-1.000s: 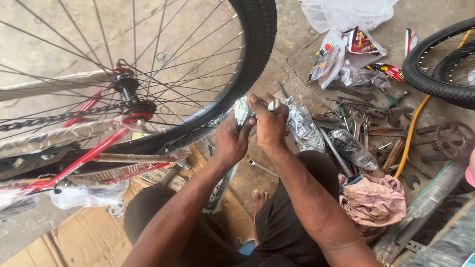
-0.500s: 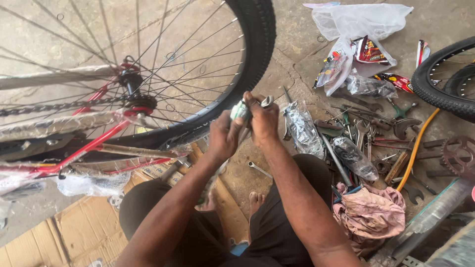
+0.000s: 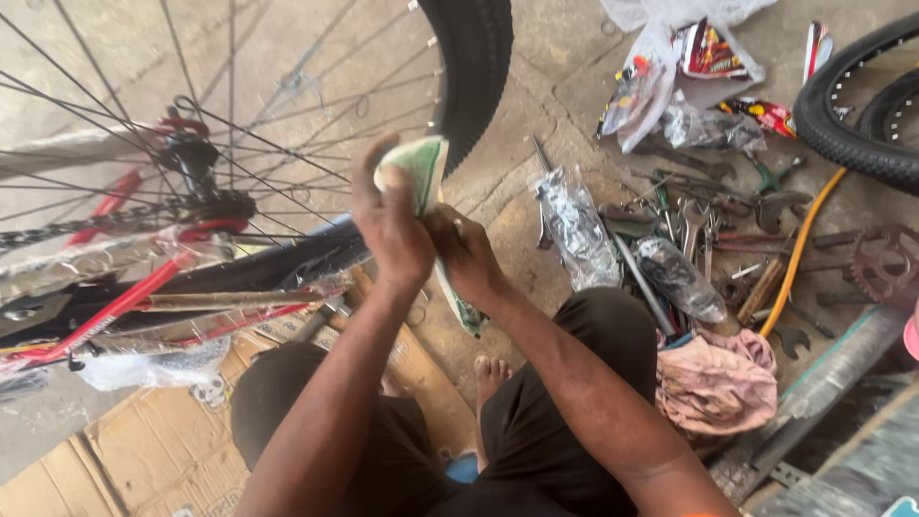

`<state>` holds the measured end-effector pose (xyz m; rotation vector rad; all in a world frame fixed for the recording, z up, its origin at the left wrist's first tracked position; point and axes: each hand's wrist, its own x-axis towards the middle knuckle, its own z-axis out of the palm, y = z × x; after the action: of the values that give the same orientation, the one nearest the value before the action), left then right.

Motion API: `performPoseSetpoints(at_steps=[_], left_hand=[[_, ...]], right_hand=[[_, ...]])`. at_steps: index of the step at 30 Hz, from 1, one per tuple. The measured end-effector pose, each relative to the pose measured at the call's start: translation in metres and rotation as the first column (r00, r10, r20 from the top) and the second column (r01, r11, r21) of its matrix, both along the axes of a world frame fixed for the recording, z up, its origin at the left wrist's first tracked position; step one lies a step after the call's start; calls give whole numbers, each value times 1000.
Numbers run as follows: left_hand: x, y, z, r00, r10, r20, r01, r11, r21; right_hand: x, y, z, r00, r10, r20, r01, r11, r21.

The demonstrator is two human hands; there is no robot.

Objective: The person tightens the rear wheel axle nuts using a wrench, then applies lubricant to the rear wheel hub and cassette. Finally, the person uses a floor pump to inflate the rear tire.

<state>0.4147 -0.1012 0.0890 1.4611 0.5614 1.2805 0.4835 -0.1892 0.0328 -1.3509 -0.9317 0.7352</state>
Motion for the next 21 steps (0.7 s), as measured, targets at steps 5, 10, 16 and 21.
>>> performPoseSetpoints(at_steps=[5,10,16,21], left_hand=[[-10,15,13,971,-67,-229,22,981,-194],[-32,20,36,931,-239,-275,245,969,-15],[-33,14,37,934,-77,-349,144,975,171],[-32,21,23,963,-98,-252,97,995,-13]], right_hand=[[-13,2,1,972,-160,173,163,987,-2],[-10,1,-2,999,-51,-18,51,998,-39],[-18,6,3,990,-108,-86,112,993,46],[-30,11,6,977,-215,9,214,974,75]])
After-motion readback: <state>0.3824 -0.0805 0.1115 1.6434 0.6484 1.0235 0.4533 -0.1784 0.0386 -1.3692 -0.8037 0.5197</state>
